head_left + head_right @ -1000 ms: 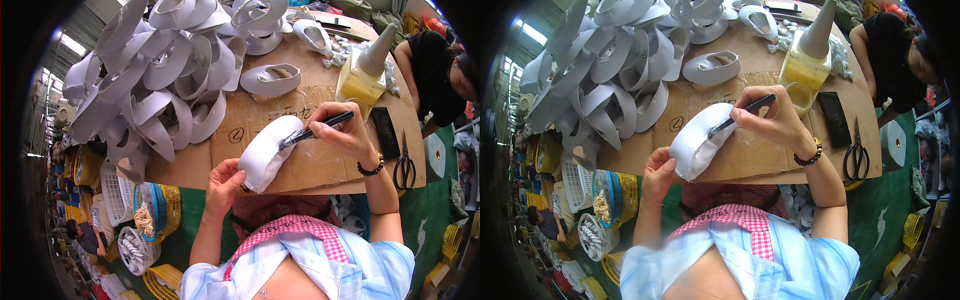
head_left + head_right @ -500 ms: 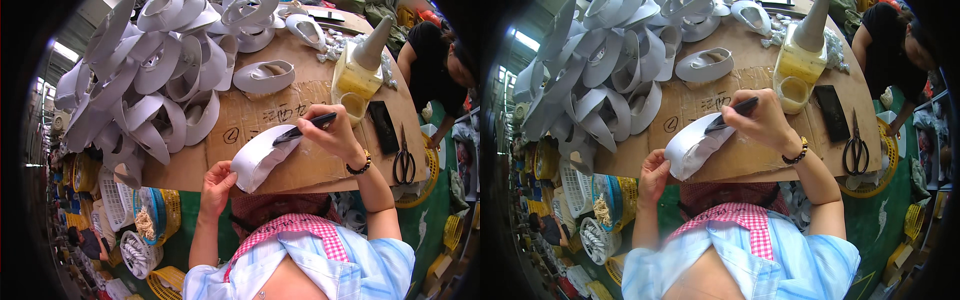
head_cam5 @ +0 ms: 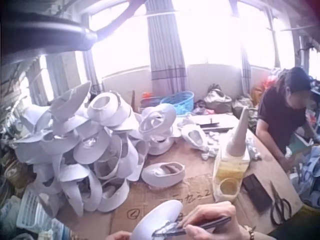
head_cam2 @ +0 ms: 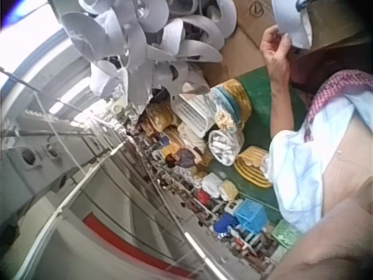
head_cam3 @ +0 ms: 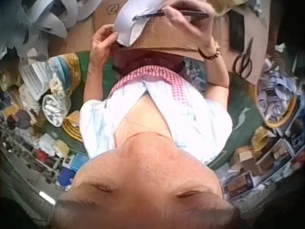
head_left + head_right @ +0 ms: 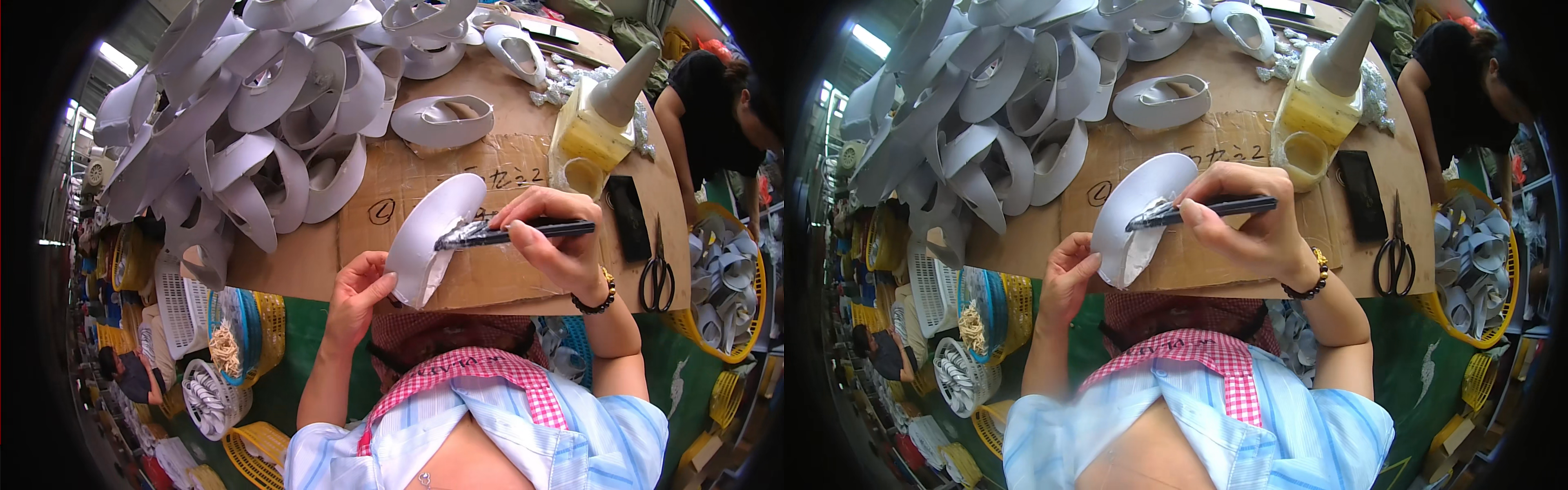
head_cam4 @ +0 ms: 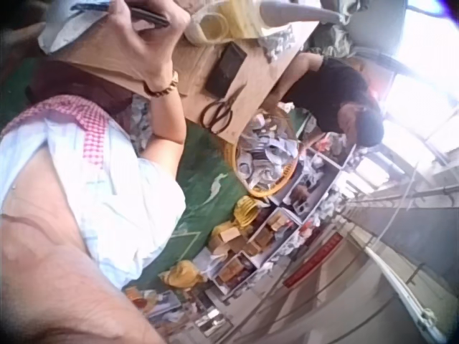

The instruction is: The person applies glue to shoe uppers using a brush dipped into a glue container.

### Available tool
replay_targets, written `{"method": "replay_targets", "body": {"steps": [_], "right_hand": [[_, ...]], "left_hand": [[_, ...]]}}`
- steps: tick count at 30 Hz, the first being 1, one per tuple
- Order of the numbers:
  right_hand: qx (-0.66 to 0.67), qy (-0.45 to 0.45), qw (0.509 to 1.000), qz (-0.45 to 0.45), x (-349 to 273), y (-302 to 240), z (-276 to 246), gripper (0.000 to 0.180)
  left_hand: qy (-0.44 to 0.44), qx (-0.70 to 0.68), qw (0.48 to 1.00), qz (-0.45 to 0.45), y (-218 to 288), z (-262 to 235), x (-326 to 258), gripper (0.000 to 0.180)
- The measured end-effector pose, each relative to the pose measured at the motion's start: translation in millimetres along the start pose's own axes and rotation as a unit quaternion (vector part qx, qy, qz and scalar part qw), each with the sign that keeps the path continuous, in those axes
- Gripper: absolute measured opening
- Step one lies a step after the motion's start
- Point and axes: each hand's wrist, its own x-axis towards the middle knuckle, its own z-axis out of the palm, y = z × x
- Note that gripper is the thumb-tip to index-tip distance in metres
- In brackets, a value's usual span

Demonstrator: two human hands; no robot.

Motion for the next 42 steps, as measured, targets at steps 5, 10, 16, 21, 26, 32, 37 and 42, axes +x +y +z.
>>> {"method": "replay_targets", "body": {"steps": [5, 10, 16, 21, 26, 32, 37, 42], "right_hand": [[-0.05, -0.062, 0.995, -0.061, 6.1, -4.4, -4.3, 0.013], [-0.123, -0.148, 0.964, -0.186, -3.1, -36.7, 15.2, 0.014], [0.005, 0.02, 0.999, 0.048, -10.5, -23.1, -30.6, 0.013], [-0.304, 0.178, 0.927, 0.132, -24.6, 27.1, -81.4, 0.015], [-0.034, 0.1, 0.982, 0.155, -11.0, 27.9, -50.0, 0.02], [0.101, -0.015, 0.983, 0.153, 49.4, 69.4, 35.2, 0.026], [0.011, -0.111, 0.973, 0.2, 48.2, 38.7, 23.7, 0.027], [0.06, 0.094, 0.972, 0.207, 15.8, 21.8, -21.6, 0.028]], "left_hand": [[-0.011, 0.038, 0.999, 0.017, 11.9, 21.7, 4.9, 0.019], [0.022, 0.03, 0.999, 0.035, 15.6, 29.1, 6.9, 0.02], [0.02, -0.079, 0.997, 0.0, 7.4, 2.0, 5.9, 0.023], [0.063, -0.078, 0.993, -0.062, 0.9, -36.6, 0.0, 0.035], [0.136, -0.117, 0.974, -0.139, 0.9, -48.8, 5.7, 0.042], [0.155, -0.148, 0.964, -0.161, -3.5, -47.2, 19.7, 0.042], [0.17, -0.14, 0.966, -0.136, 3.5, -52.3, 5.1, 0.038], [0.026, -0.108, 0.989, -0.099, 21.9, -20.0, 16.4, 0.029]]}}
